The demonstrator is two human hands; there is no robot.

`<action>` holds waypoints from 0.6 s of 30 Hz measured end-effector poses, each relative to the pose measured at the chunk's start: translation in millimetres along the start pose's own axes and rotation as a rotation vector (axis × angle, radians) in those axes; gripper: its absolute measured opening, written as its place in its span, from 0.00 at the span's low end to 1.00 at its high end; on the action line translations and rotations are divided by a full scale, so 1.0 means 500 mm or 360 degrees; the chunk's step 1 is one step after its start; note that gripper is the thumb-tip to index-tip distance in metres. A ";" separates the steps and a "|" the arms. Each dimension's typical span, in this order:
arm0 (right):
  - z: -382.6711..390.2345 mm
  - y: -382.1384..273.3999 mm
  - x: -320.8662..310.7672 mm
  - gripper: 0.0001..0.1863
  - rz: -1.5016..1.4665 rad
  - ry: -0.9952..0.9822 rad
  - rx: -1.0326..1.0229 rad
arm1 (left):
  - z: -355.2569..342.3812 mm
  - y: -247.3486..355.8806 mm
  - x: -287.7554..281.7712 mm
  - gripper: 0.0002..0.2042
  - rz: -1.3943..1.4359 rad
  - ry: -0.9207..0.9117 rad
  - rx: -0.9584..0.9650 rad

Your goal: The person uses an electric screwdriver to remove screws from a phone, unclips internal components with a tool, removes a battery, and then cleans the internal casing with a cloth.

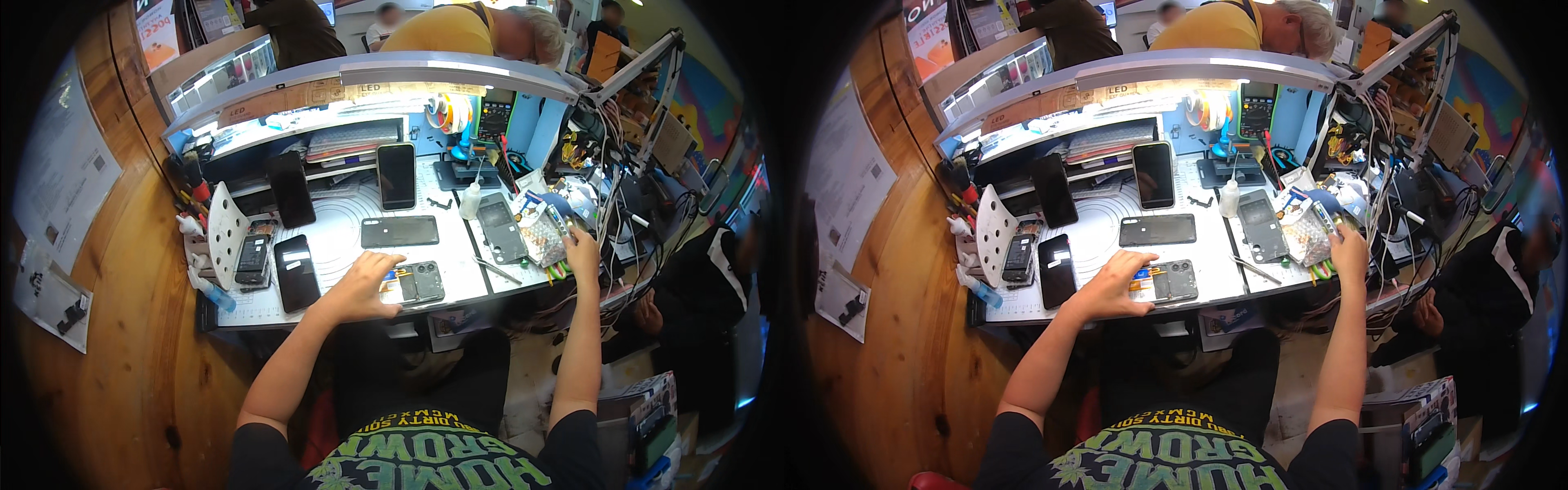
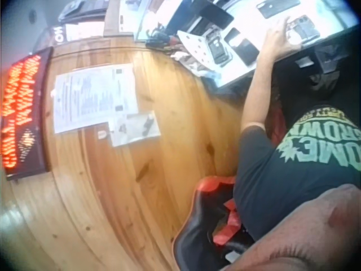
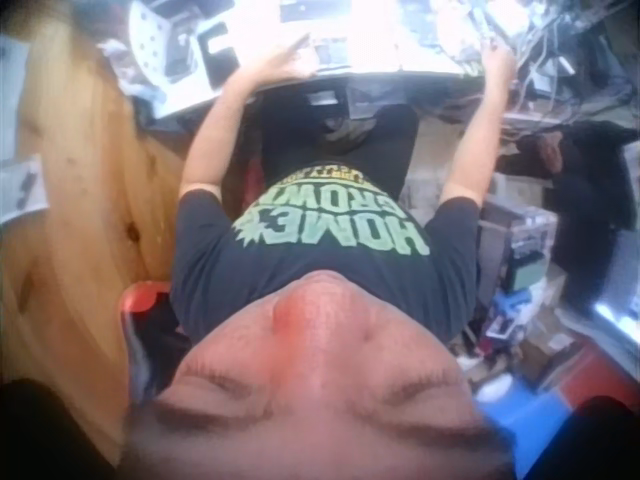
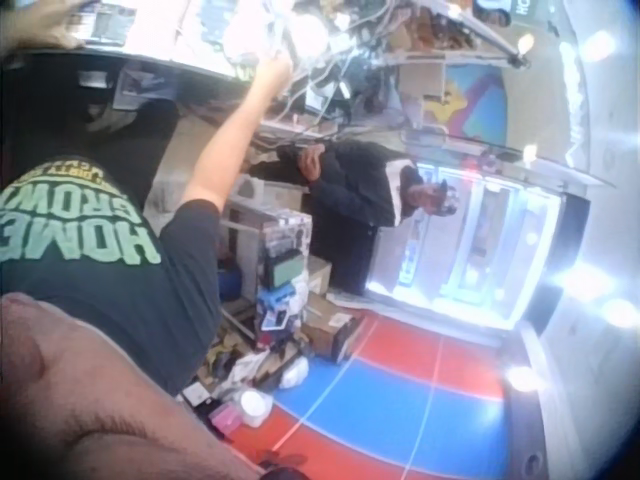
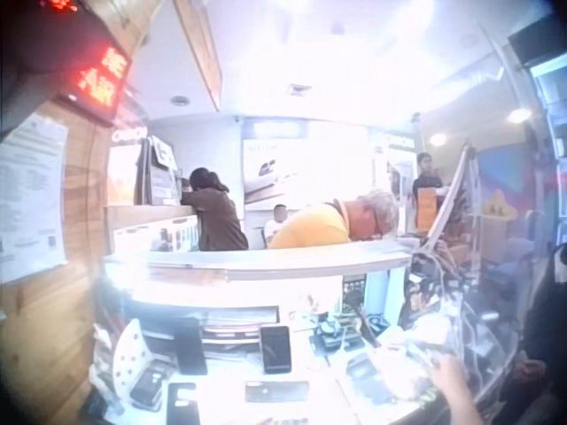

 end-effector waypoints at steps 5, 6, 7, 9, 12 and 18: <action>0.017 0.016 0.000 0.20 -0.0113 0.0175 -0.0223 | -0.015 -0.014 -0.024 0.37 0.0048 0.0087 0.0033; 0.023 0.012 -0.002 0.19 -0.0154 0.0211 -0.0267 | -0.021 -0.028 -0.038 0.37 0.0040 0.0111 0.0051; 0.028 0.009 -0.004 0.18 -0.0194 0.0212 -0.0304 | -0.030 -0.050 -0.052 0.36 0.0019 0.0147 0.0028; 0.038 0.016 -0.008 0.17 -0.0212 0.0297 -0.0376 | -0.057 -0.070 -0.089 0.34 0.0082 0.0091 -0.0113; 0.070 -0.009 -0.022 0.15 -0.0227 0.0461 -0.0478 | -0.081 -0.100 -0.117 0.33 0.0047 0.0012 -0.0243; 0.170 -0.062 -0.043 0.11 -0.0343 0.0639 -0.0524 | -0.091 -0.135 -0.109 0.33 0.0002 -0.0043 -0.0337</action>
Point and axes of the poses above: each hand's wrist, its own z-axis away from the middle knuckle, its own x-axis out of the palm, y = z × x, the point moved 4 cm from there along -z, towards the middle knuckle, and after that the axes turned 11 degrees about -y, right-handed, at the moved point
